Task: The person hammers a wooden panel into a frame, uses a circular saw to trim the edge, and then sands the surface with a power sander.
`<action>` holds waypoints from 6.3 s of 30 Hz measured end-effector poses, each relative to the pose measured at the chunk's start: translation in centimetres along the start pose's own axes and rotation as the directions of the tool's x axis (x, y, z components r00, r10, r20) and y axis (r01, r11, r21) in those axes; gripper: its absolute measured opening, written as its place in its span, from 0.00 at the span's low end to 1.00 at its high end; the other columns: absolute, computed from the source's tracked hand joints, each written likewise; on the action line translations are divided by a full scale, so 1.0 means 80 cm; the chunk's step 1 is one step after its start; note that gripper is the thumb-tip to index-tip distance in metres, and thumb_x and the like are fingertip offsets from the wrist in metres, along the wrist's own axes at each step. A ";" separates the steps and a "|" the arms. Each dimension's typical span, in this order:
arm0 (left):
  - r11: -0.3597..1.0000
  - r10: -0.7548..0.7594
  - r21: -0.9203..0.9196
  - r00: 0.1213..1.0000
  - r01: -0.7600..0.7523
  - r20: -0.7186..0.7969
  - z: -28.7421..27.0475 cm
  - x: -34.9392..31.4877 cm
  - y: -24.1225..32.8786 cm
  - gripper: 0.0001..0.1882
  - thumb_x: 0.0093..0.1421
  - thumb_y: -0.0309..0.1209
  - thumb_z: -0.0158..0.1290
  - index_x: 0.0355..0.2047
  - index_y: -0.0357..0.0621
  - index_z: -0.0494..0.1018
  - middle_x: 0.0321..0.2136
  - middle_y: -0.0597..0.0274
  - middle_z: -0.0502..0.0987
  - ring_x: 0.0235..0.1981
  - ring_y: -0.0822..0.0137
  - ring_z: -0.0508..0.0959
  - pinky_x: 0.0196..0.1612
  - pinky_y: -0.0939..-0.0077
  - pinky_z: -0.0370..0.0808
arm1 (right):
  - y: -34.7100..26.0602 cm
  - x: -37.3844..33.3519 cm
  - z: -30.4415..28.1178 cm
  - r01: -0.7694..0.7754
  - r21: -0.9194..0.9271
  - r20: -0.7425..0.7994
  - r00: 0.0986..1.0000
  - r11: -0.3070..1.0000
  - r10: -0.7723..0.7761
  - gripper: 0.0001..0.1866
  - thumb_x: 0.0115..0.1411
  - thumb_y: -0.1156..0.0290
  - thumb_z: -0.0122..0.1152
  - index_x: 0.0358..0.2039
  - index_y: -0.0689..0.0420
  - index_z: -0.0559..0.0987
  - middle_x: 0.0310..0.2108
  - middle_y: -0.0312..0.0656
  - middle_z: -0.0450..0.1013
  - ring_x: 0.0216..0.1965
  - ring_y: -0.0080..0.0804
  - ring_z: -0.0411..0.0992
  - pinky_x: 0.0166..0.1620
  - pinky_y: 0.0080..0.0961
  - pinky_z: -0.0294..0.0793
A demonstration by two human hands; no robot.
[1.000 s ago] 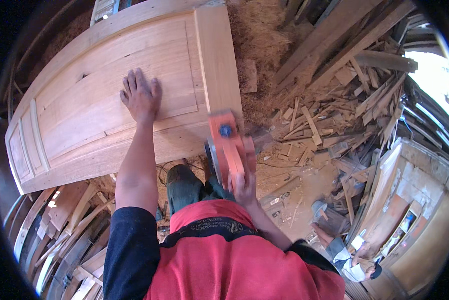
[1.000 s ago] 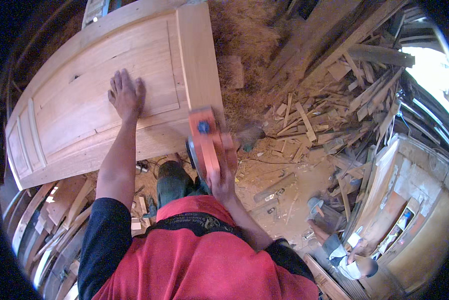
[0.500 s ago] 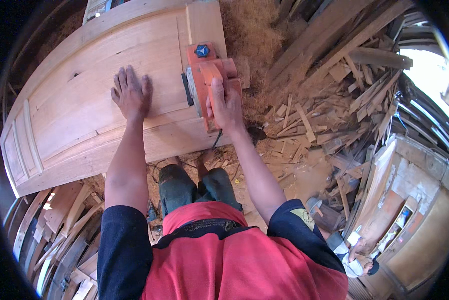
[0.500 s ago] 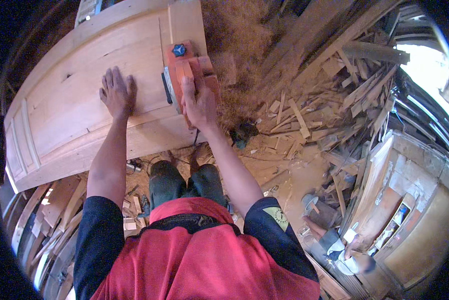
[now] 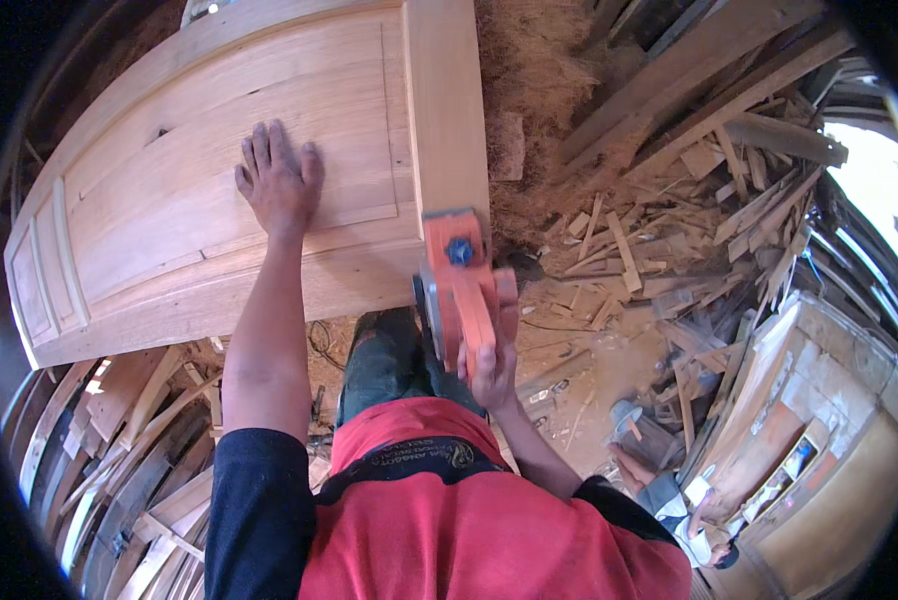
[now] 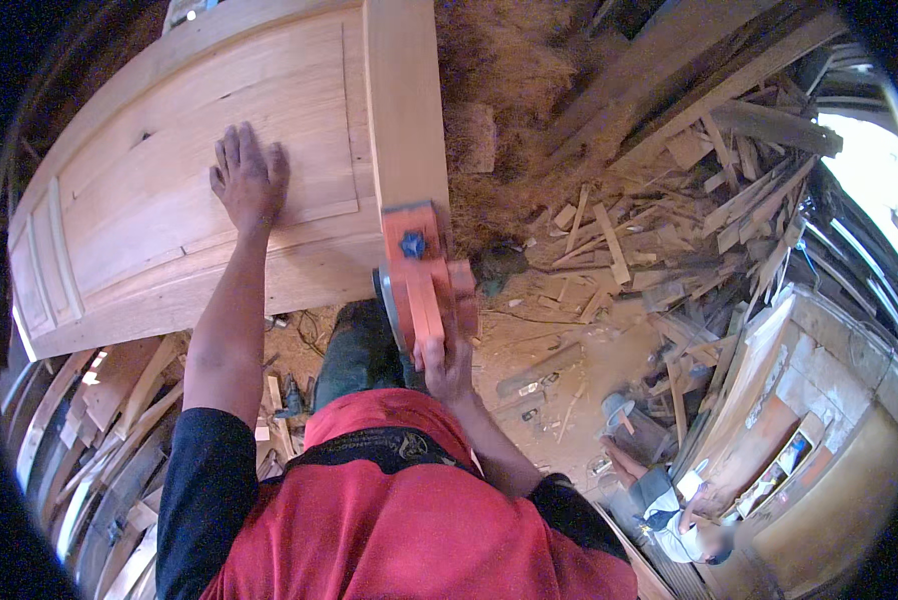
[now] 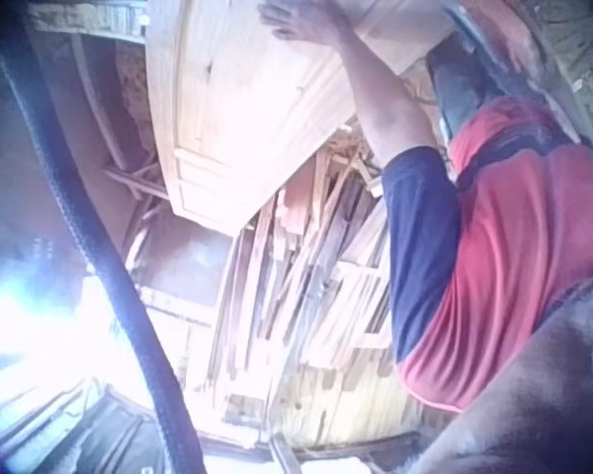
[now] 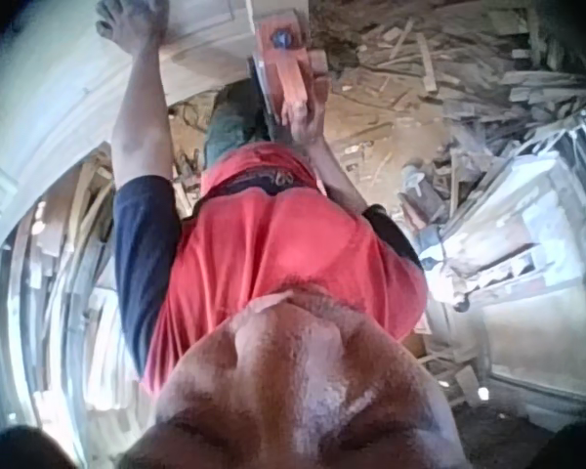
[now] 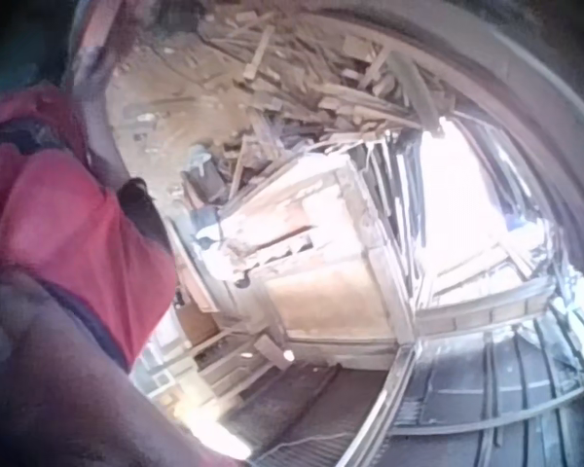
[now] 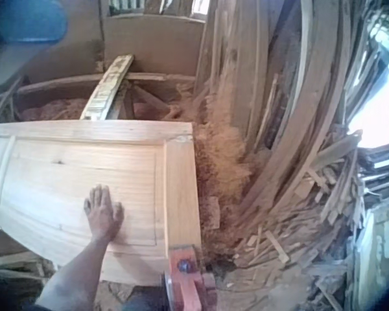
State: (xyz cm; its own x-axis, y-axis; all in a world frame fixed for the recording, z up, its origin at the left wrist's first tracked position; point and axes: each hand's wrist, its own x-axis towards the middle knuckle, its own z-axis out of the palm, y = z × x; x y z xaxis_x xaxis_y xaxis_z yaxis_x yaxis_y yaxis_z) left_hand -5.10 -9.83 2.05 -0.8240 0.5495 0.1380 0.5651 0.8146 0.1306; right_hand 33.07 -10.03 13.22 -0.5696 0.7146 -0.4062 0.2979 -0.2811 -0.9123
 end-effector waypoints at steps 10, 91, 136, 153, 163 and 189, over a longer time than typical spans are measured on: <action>1.000 0.010 0.015 1.000 -0.010 0.027 -0.003 0.001 0.000 0.37 0.68 0.56 0.42 0.71 0.51 0.58 0.72 0.56 0.56 0.74 0.53 0.53 0.71 0.43 0.47 | -0.134 0.323 0.045 0.108 -0.069 -0.019 0.994 0.992 -0.110 0.29 0.71 0.39 0.44 0.49 0.54 0.76 0.14 0.32 0.68 0.13 0.21 0.68 0.17 0.23 0.67; 0.998 -0.020 -0.064 0.999 0.024 0.051 -0.020 0.011 0.009 0.36 0.66 0.51 0.47 0.70 0.46 0.61 0.72 0.53 0.57 0.74 0.50 0.52 0.72 0.43 0.46 | -0.234 0.570 0.042 0.231 -0.050 -0.093 0.968 0.972 -0.235 0.38 0.68 0.34 0.43 0.20 0.58 0.73 0.08 0.36 0.66 0.10 0.28 0.69 0.16 0.29 0.67; 0.998 -0.006 -0.056 0.997 0.010 0.071 -0.021 0.009 0.009 0.37 0.66 0.52 0.46 0.71 0.47 0.59 0.72 0.52 0.56 0.74 0.48 0.52 0.72 0.42 0.45 | -0.187 0.425 0.017 0.192 0.045 -0.030 0.981 0.980 -0.190 0.31 0.71 0.39 0.45 0.28 0.56 0.73 0.13 0.33 0.67 0.12 0.22 0.69 0.16 0.24 0.66; 0.998 0.028 -0.058 0.999 -0.026 0.022 -0.018 0.002 0.005 0.37 0.66 0.52 0.45 0.70 0.46 0.60 0.72 0.51 0.56 0.74 0.48 0.51 0.72 0.43 0.45 | -0.227 0.526 0.046 0.165 -0.124 -0.159 0.970 0.978 -0.184 0.32 0.71 0.40 0.44 0.33 0.58 0.79 0.20 0.37 0.73 0.19 0.26 0.72 0.24 0.27 0.69; 0.998 0.006 -0.055 1.000 -0.005 0.025 -0.018 -0.003 0.008 0.37 0.67 0.53 0.43 0.71 0.47 0.59 0.72 0.53 0.56 0.74 0.51 0.51 0.72 0.44 0.45 | -0.022 -0.019 -0.020 0.056 0.013 0.037 0.998 0.998 -0.057 0.35 0.73 0.48 0.43 0.72 0.56 0.58 0.31 0.36 0.71 0.21 0.18 0.67 0.25 0.19 0.70; 0.996 -0.034 -0.078 0.995 0.042 0.096 -0.022 0.010 0.006 0.37 0.66 0.52 0.45 0.71 0.47 0.59 0.72 0.53 0.56 0.74 0.50 0.51 0.73 0.44 0.43 | -0.208 0.485 0.081 0.184 0.003 -0.006 0.983 0.983 -0.184 0.38 0.69 0.34 0.44 0.15 0.55 0.71 0.10 0.34 0.67 0.11 0.23 0.70 0.16 0.23 0.67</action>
State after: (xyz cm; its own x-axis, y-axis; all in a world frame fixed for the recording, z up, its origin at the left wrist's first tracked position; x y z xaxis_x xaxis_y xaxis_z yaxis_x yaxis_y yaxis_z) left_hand -5.42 -9.36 3.94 -0.8430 0.5366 0.0389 0.5317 0.8200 0.2119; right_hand 1.09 18.21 12.28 -0.6099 0.7582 -0.2306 0.1851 -0.1466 -0.9717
